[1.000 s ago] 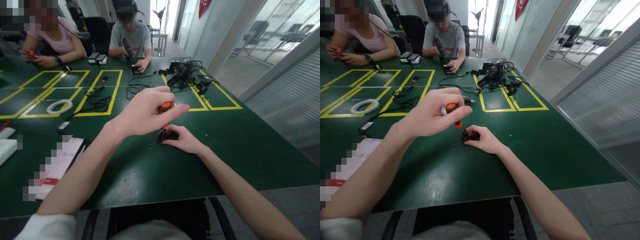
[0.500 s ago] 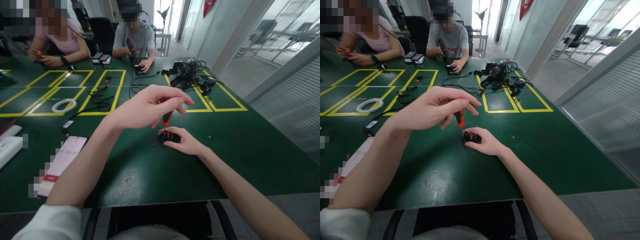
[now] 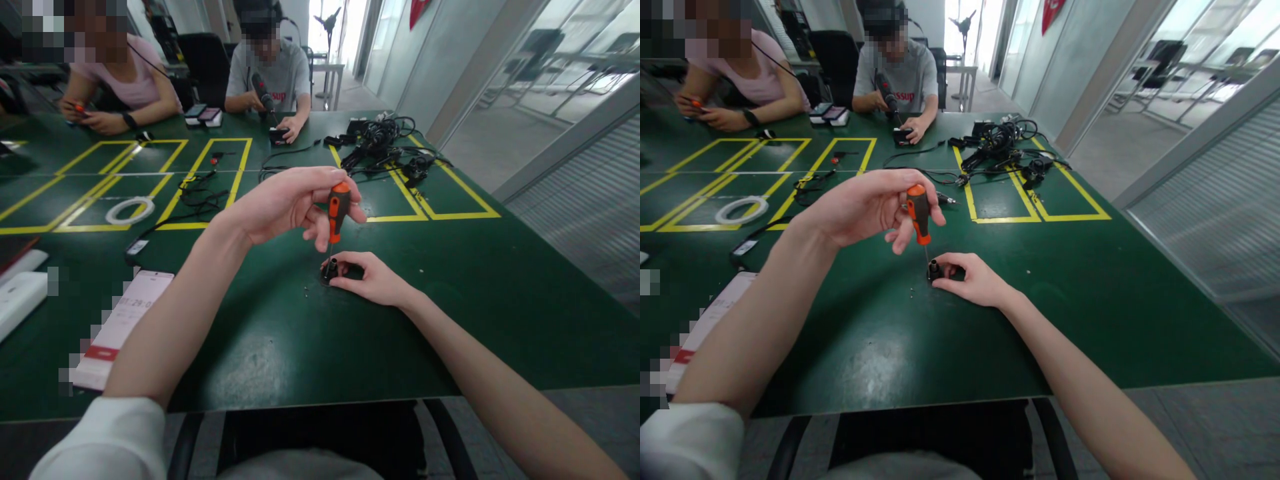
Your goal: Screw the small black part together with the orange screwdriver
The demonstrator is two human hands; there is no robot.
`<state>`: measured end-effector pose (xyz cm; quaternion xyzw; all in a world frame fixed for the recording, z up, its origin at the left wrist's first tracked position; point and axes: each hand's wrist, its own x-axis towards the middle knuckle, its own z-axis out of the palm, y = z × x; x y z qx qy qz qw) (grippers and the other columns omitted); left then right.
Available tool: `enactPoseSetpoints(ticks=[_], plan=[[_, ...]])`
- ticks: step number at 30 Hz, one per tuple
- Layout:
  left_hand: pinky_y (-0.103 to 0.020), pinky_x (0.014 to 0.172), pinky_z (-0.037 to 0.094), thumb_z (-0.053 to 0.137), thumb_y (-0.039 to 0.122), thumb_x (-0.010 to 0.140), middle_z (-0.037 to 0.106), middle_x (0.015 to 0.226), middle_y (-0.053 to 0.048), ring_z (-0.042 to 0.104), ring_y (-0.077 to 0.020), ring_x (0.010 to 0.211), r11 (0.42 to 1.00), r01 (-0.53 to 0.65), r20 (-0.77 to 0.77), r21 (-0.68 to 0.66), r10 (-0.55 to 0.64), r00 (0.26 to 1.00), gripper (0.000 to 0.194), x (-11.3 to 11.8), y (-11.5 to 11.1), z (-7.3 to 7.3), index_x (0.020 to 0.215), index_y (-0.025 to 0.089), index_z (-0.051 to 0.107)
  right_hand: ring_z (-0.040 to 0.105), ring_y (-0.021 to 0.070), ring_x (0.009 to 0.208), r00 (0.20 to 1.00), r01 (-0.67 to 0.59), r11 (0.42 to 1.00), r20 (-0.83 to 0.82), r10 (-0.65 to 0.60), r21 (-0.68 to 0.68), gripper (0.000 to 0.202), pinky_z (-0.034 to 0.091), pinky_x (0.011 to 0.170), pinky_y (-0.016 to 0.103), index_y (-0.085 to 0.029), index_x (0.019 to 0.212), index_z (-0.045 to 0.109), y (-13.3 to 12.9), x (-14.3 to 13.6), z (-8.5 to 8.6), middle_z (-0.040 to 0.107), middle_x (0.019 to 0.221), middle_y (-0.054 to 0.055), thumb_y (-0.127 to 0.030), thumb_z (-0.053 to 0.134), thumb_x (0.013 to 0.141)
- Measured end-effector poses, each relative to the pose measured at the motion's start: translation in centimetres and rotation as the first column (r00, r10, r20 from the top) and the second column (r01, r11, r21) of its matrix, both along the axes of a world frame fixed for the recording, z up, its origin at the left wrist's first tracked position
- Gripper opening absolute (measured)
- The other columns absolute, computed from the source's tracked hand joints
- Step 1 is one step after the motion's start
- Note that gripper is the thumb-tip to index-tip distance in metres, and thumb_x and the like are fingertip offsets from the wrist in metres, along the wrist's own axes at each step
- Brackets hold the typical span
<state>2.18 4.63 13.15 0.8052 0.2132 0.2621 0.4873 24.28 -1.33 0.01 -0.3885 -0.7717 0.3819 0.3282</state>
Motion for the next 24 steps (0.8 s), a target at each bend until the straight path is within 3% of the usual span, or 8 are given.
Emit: enactPoseSetpoints(ticks=[6,11,14,18,21,24], plan=[[-0.02,0.045,0.048,0.057,0.05,0.105,0.074,0.087,-0.005,0.067,-0.0113,0.059,0.994,-0.077,0.025,0.078,0.075,0.997,0.037,-0.12,-0.19,-0.06,0.116,0.02,0.074,0.068,0.0197,0.073,0.999,0.04,0.999,0.01,-0.04,0.022,0.029,0.057,0.071,0.035,-0.018,0.108,0.078,0.09,0.07,-0.34,0.078,0.089,0.005,-0.038,0.08,0.087],[-0.02,0.045,0.048,0.061,0.053,0.103,0.065,0.072,-0.002,0.065,-0.0118,0.058,0.983,-0.118,0.009,0.139,0.118,0.993,0.038,-0.1,-0.39,0.03,0.1,0.018,0.076,0.064,0.0183,0.068,0.994,0.106,0.993,0.007,-0.106,0.047,0.031,0.053,0.066,0.033,-0.018,0.107,0.078,0.23,0.11,-0.51,0.076,0.084,0.004,-0.04,0.081,0.086],[-0.022,0.05,0.053,0.059,0.053,0.104,0.072,0.085,-0.006,0.07,-0.013,0.062,0.993,-0.113,0.018,0.045,0.112,0.994,0.039,0.11,-0.31,0.01,0.098,0.016,0.07,0.063,0.0176,0.067,0.992,0.128,0.99,0.013,-0.129,0.051,0.031,0.052,0.066,0.032,-0.017,0.105,0.078,0.32,0.16,-0.52,0.074,0.081,0.003,-0.041,0.081,0.086],[-0.022,0.052,0.053,0.058,0.049,0.103,0.076,0.102,-0.011,0.074,-0.0155,0.067,0.976,-0.074,0.08,-0.207,0.093,0.992,0.036,0.27,-0.02,-0.12,0.105,0.014,0.064,0.062,0.017,0.066,0.99,0.138,0.99,0.036,-0.139,0.042,0.033,0.052,0.065,0.031,-0.018,0.105,0.077,0.4,0.23,-0.61,0.071,0.076,0.002,-0.044,0.081,0.086],[-0.018,0.049,0.045,0.072,0.041,0.095,0.075,0.097,-0.008,0.067,-0.0096,0.059,0.942,-0.049,0.094,-0.332,0.085,0.992,0.033,0.15,-0.12,-0.04,0.112,0.014,0.064,0.062,0.0168,0.066,0.988,0.143,0.989,0.046,-0.145,0.037,0.035,0.052,0.065,0.03,-0.018,0.107,0.077,0.42,0.27,-0.67,0.071,0.076,0.001,-0.046,0.08,0.086],[-0.016,0.046,0.037,0.081,0.032,0.087,0.07,0.086,-0.002,0.058,-0.0048,0.054,0.93,-0.058,0.083,-0.364,0.094,0.992,0.035,0.06,-0.61,0.31,0.116,0.017,0.068,0.062,0.0173,0.067,0.988,0.139,0.99,0.058,-0.141,0.04,0.035,0.053,0.066,0.031,-0.017,0.107,0.077,0.4,0.32,-0.64,0.072,0.077,0.002,-0.045,0.08,0.086]])
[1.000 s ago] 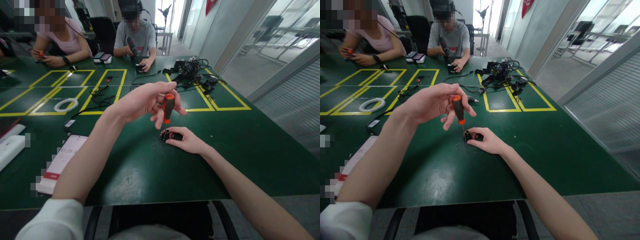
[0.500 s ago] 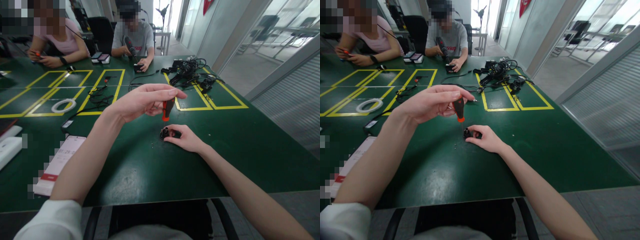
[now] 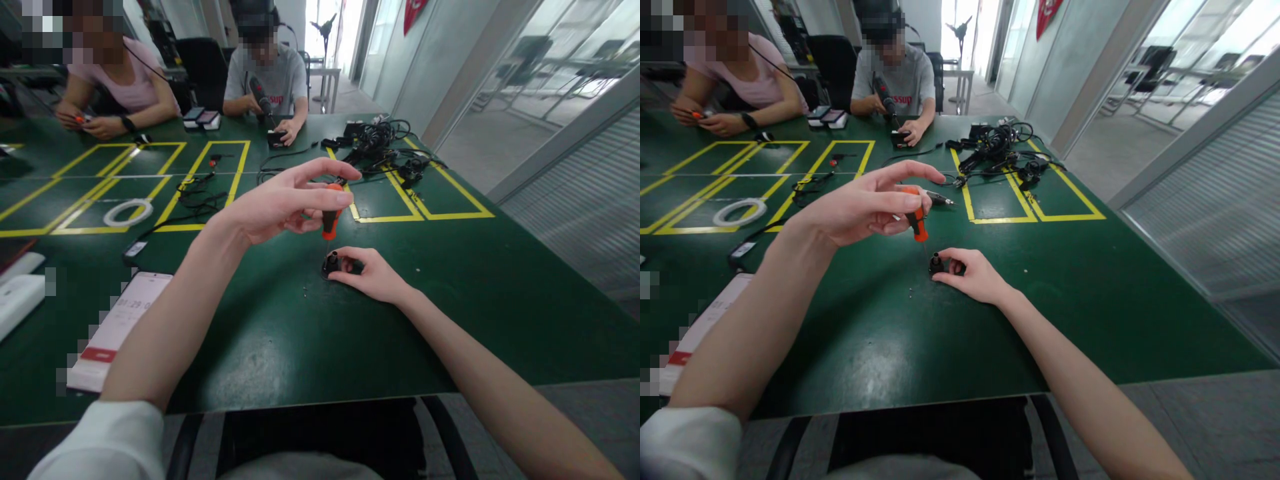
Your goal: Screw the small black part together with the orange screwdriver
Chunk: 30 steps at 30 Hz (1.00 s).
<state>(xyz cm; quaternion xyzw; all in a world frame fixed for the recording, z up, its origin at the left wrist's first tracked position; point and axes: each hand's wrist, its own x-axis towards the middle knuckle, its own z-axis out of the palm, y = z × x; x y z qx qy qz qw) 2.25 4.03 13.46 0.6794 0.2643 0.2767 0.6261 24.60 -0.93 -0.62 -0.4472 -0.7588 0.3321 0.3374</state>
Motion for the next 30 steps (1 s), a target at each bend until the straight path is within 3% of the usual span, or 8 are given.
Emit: enactPoseSetpoints(ticks=[4,9,14,17,23,27,30], plan=[[-0.016,0.045,0.039,0.078,0.037,0.09,0.071,0.089,-0.004,0.059,-0.0057,0.054,0.999,0.021,-0.015,-0.037,-0.022,1.0,0.028,0.2,-0.4,0.3,0.104,0.013,0.072,0.062,0.018,0.069,1.0,-0.005,1.0,0.009,0.005,-0.007,0.034,0.053,0.067,0.032,-0.017,0.109,0.077,0.0,0.0,0.1,0.072,0.079,0.003,-0.044,0.079,0.087],[-0.021,0.049,0.05,0.065,0.048,0.097,0.076,0.103,-0.011,0.075,-0.0185,0.068,0.981,0.138,0.046,-0.14,-0.132,0.99,0.035,0.2,0.2,-0.1,0.1,0.014,0.066,0.061,0.0165,0.066,1.0,-0.016,1.0,0.0,0.016,-0.003,0.032,0.051,0.065,0.03,-0.016,0.108,0.077,-0.1,-0.1,0.2,0.069,0.075,0.001,-0.041,0.078,0.088],[-0.019,0.046,0.042,0.068,0.038,0.094,0.076,0.093,-0.006,0.066,-0.0115,0.054,0.987,0.123,0.048,-0.103,-0.119,0.992,0.03,-0.1,0.4,-0.3,0.115,0.017,0.067,0.062,0.0173,0.07,1.0,-0.017,1.0,0.019,0.017,-0.022,0.032,0.053,0.068,0.031,-0.018,0.11,0.077,-0.1,-0.2,0.3,0.072,0.081,0.002,-0.04,0.078,0.088],[-0.018,0.046,0.038,0.074,0.034,0.09,0.074,0.092,-0.006,0.063,-0.0098,0.058,0.991,0.115,0.041,-0.068,-0.112,0.993,0.036,-0.1,0.0,-0.3,0.123,0.019,0.071,0.063,0.0175,0.071,1.0,-0.023,0.999,0.019,0.023,-0.023,0.032,0.053,0.069,0.031,-0.017,0.112,0.076,-0.1,-0.1,0.3,0.073,0.084,0.003,-0.039,0.076,0.089],[-0.018,0.044,0.033,0.079,0.037,0.087,0.071,0.087,-0.006,0.052,-0.0053,0.052,0.988,0.134,0.032,-0.076,-0.132,0.991,0.026,-0.3,0.1,-0.1,0.097,0.013,0.074,0.062,0.0179,0.07,1.0,-0.016,1.0,0.025,0.017,-0.021,0.033,0.052,0.068,0.031,-0.017,0.112,0.076,0.0,-0.1,0.1,0.071,0.08,0.003,-0.04,0.076,0.088],[-0.019,0.047,0.04,0.07,0.046,0.092,0.077,0.107,-0.011,0.066,-0.0113,0.06,0.959,0.23,0.084,-0.167,-0.219,0.972,0.033,-0.4,0.6,-0.3,0.1,0.015,0.066,0.061,0.017,0.068,1.0,-0.016,1.0,0.021,0.016,-0.022,0.031,0.052,0.068,0.031,-0.017,0.11,0.077,0.0,-0.3,0.2,0.069,0.077,0.001,-0.04,0.077,0.088],[-0.018,0.046,0.038,0.067,0.04,0.093,0.078,0.099,-0.01,0.062,-0.0098,0.053,0.948,0.242,0.11,-0.205,-0.224,0.968,0.027,-0.4,0.8,-0.4,0.103,0.016,0.063,0.061,0.0169,0.069,1.0,-0.013,1.0,0.017,0.013,-0.012,0.031,0.052,0.069,0.031,-0.017,0.11,0.077,0.0,-0.3,0.2,0.07,0.079,0.001,-0.039,0.077,0.088]])
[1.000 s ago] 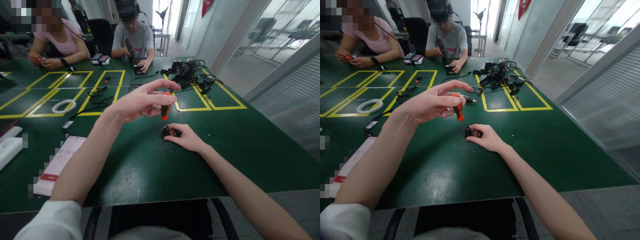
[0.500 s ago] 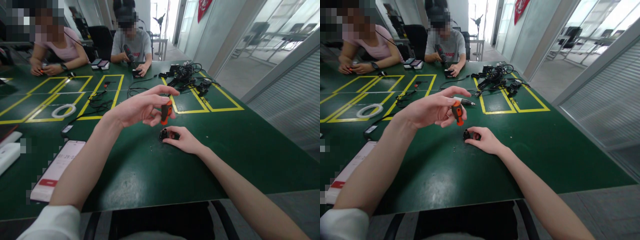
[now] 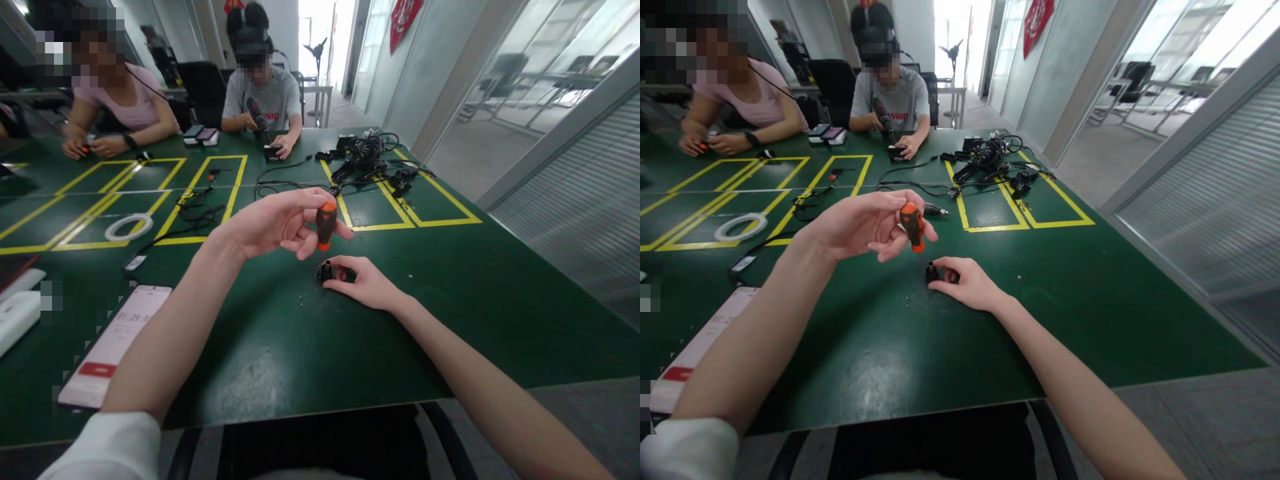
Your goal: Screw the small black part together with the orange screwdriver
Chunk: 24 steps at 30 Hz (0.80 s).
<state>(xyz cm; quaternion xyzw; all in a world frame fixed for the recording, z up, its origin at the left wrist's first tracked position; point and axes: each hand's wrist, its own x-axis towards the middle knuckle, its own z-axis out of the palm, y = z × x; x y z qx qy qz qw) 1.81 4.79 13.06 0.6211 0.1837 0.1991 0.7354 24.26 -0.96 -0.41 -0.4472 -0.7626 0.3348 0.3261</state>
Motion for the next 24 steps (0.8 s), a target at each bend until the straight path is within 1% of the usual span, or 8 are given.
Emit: enactPoseSetpoints(ticks=[2,5,9,13,15,18,21,24], plan=[[-0.018,0.045,0.036,0.071,0.033,0.09,0.077,0.093,-0.007,0.057,-0.0076,0.051,0.999,-0.026,0.001,0.018,0.026,1.0,0.028,0.0,-0.12,-0.01,0.112,0.016,0.065,0.062,0.017,0.069,1.0,0.002,1.0,0.009,-0.002,0.009,0.032,0.052,0.069,0.031,-0.017,0.111,0.077,-0.02,0.01,0.01,0.071,0.08,0.002,-0.038,0.078,0.088],[-0.018,0.046,0.032,0.077,0.027,0.086,0.073,0.09,-0.004,0.053,-0.0064,0.055,0.993,-0.087,0.001,0.084,0.087,0.996,0.042,-0.08,-0.42,0.08,0.127,0.019,0.068,0.062,0.0173,0.07,1.0,-0.005,1.0,0.03,0.005,0.011,0.031,0.052,0.069,0.031,-0.016,0.112,0.076,-0.01,0.05,0.0,0.072,0.081,0.003,-0.037,0.078,0.088],[-0.017,0.045,0.03,0.082,0.033,0.084,0.067,0.08,-0.002,0.045,-0.0036,0.051,0.979,-0.135,-0.022,0.153,0.14,0.99,0.027,-0.22,-0.45,0.1,0.103,0.014,0.076,0.063,0.0172,0.07,0.999,-0.007,1.0,0.042,0.006,0.007,0.031,0.051,0.068,0.03,-0.016,0.113,0.076,0.08,-0.01,-0.04,0.071,0.08,0.002,-0.036,0.077,0.089],[-0.019,0.048,0.044,0.071,0.055,0.091,0.077,0.099,-0.012,0.07,-0.0145,0.064,0.995,-0.075,0.01,0.071,0.075,0.997,0.042,-0.12,-0.05,-0.18,0.1,0.014,0.067,0.061,0.0165,0.069,0.999,-0.011,1.0,0.032,0.011,-0.005,0.029,0.05,0.066,0.029,-0.016,0.111,0.076,0.11,-0.14,0.01,0.068,0.077,0.001,-0.036,0.077,0.089],[-0.02,0.05,0.049,0.069,0.056,0.093,0.078,0.107,-0.015,0.076,-0.0196,0.071,0.999,-0.046,0.028,0.028,0.045,0.999,0.042,-0.04,0.03,-0.35,0.102,0.016,0.061,0.06,0.0165,0.068,1.0,-0.011,1.0,0.029,0.011,-0.006,0.028,0.05,0.066,0.03,-0.017,0.109,0.076,0.08,-0.16,0.05,0.067,0.077,0.0,-0.036,0.076,0.09],[-0.017,0.045,0.044,0.078,0.043,0.09,0.079,0.099,-0.008,0.07,-0.0126,0.058,0.997,-0.069,0.032,0.029,0.068,0.997,0.04,-0.02,-0.18,-0.54,0.117,0.019,0.06,0.061,0.017,0.069,0.999,-0.005,1.0,0.032,0.006,-0.01,0.028,0.051,0.068,0.031,-0.017,0.109,0.075,-0.01,-0.13,0.07,0.069,0.079,0.001,-0.037,0.076,0.09],[-0.014,0.042,0.033,0.086,0.027,0.083,0.075,0.093,0.0,0.05,-0.0021,0.047,0.991,-0.129,0.036,0.034,0.128,0.991,0.067,-0.1,-0.54,-0.64,0.144,0.029,0.058,0.062,0.0178,0.071,0.999,-0.006,1.0,0.043,0.007,-0.021,0.029,0.052,0.068,0.031,-0.017,0.111,0.075,-0.07,-0.12,0.02,0.071,0.081,0.003,-0.037,0.075,0.09],[-0.015,0.041,0.034,0.084,0.039,0.085,0.074,0.097,-0.005,0.051,-0.0023,0.048,0.995,-0.099,0.045,0.019,0.098,0.994,0.048,-0.08,-0.58,-0.68,0.126,0.019,0.071,0.062,0.0175,0.069,0.999,0.004,1.0,0.048,-0.003,-0.02,0.028,0.05,0.067,0.03,-0.016,0.109,0.075,-0.06,-0.2,-0.02,0.069,0.078,0.002,-0.036,0.076,0.089]])
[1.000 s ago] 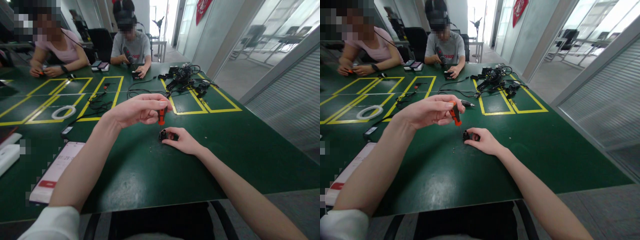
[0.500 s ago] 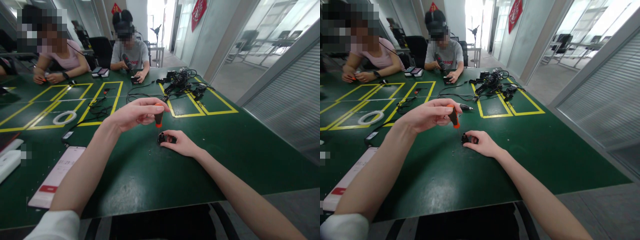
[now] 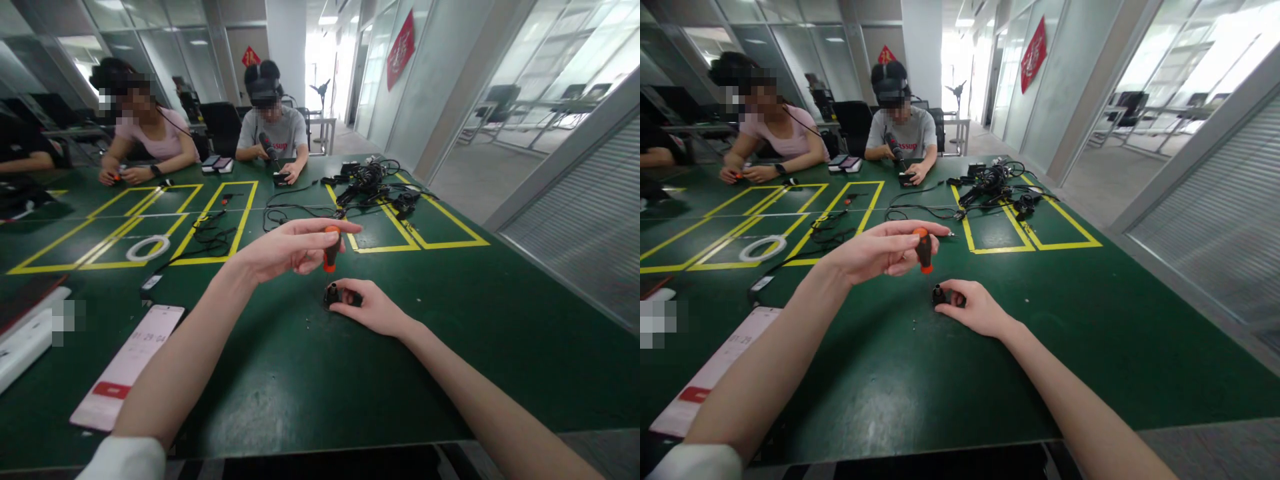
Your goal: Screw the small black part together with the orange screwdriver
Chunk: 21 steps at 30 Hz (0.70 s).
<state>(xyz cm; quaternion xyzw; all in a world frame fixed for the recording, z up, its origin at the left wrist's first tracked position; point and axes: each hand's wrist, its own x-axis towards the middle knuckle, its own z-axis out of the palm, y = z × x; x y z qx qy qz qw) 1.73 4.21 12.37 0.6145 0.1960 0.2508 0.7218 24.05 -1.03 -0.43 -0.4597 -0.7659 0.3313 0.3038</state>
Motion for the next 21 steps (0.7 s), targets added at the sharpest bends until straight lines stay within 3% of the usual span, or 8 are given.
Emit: enactPoseSetpoints(ticks=[3,6,8,10,14,16,18,21], plan=[[-0.018,0.043,0.046,0.075,0.057,0.088,0.076,0.112,-0.014,0.072,-0.0147,0.06,0.994,0.09,0.015,-0.065,-0.089,0.996,0.046,0.15,0.31,0.01,0.105,0.015,0.067,0.061,0.0169,0.068,1.0,-0.001,1.0,-0.012,0.001,0.0,0.025,0.048,0.065,0.029,-0.017,0.107,0.076,0.02,-0.14,0.02,0.068,0.077,0.001,-0.034,0.077,0.089],[-0.023,0.05,0.056,0.07,0.055,0.093,0.078,0.118,-0.015,0.081,-0.0263,0.074,0.987,0.093,0.026,-0.134,-0.09,0.996,0.039,0.25,0.66,-0.07,0.097,0.019,0.054,0.06,0.0162,0.067,1.0,-0.01,1.0,-0.023,0.01,-0.006,0.022,0.047,0.064,0.029,-0.017,0.104,0.076,0.01,-0.21,0.06,0.066,0.075,0.0,-0.033,0.076,0.089],[-0.021,0.047,0.054,0.069,0.052,0.095,0.08,0.108,-0.012,0.08,-0.0242,0.068,0.991,0.055,0.035,-0.123,-0.052,0.998,0.036,0.2,0.75,-0.18,0.101,0.022,0.051,0.06,0.0161,0.067,1.0,-0.009,1.0,-0.019,0.009,-0.008,0.022,0.048,0.065,0.029,-0.017,0.104,0.076,-0.01,-0.2,0.06,0.066,0.076,0.0,-0.033,0.076,0.089],[-0.019,0.042,0.046,0.069,0.048,0.096,0.08,0.098,-0.008,0.073,-0.0172,0.054,0.996,0.021,0.035,-0.088,-0.018,0.999,0.037,0.07,0.69,-0.25,0.12,0.024,0.053,0.061,0.0163,0.069,1.0,-0.005,1.0,-0.01,0.005,-0.005,0.023,0.049,0.067,0.029,-0.017,0.106,0.076,-0.01,-0.15,0.02,0.068,0.078,0.001,-0.033,0.076,0.089],[-0.016,0.041,0.032,0.079,0.036,0.09,0.077,0.09,-0.003,0.051,-0.0049,0.045,0.998,-0.05,0.0,-0.022,0.05,0.999,0.071,-0.11,0.28,-0.15,0.154,0.029,0.049,0.062,0.0172,0.07,1.0,-0.002,1.0,0.012,0.002,0.0,0.027,0.05,0.068,0.03,-0.017,0.111,0.076,-0.02,-0.08,-0.07,0.07,0.081,0.002,-0.034,0.076,0.09],[-0.016,0.043,0.027,0.087,0.032,0.081,0.073,0.086,-0.001,0.047,-0.0034,0.051,0.99,-0.14,0.015,0.02,0.14,0.99,0.068,-0.08,0.16,-0.09,0.144,0.026,0.063,0.062,0.0175,0.07,1.0,-0.005,1.0,0.02,0.005,0.006,0.027,0.05,0.068,0.03,-0.017,0.112,0.076,-0.04,-0.07,-0.12,0.071,0.081,0.002,-0.033,0.076,0.09],[-0.016,0.044,0.026,0.091,0.035,0.075,0.07,0.083,-0.001,0.046,-0.0032,0.054,0.98,-0.191,0.029,0.062,0.19,0.981,0.047,-0.06,0.15,-0.03,0.117,0.019,0.078,0.063,0.0177,0.07,1.0,-0.007,1.0,0.021,0.007,0.016,0.027,0.051,0.068,0.03,-0.018,0.112,0.076,-0.06,-0.06,-0.16,0.072,0.082,0.003,-0.034,0.076,0.09],[-0.019,0.044,0.036,0.084,0.048,0.08,0.076,0.092,-0.009,0.051,-0.0052,0.052,0.992,-0.098,0.011,0.085,0.097,0.995,0.039,-0.13,0.25,0.12,0.089,0.011,0.078,0.064,0.0177,0.071,1.0,-0.002,1.0,0.014,0.002,0.023,0.027,0.051,0.068,0.03,-0.018,0.112,0.076,-0.09,-0.06,-0.15,0.072,0.082,0.003,-0.034,0.076,0.09]])
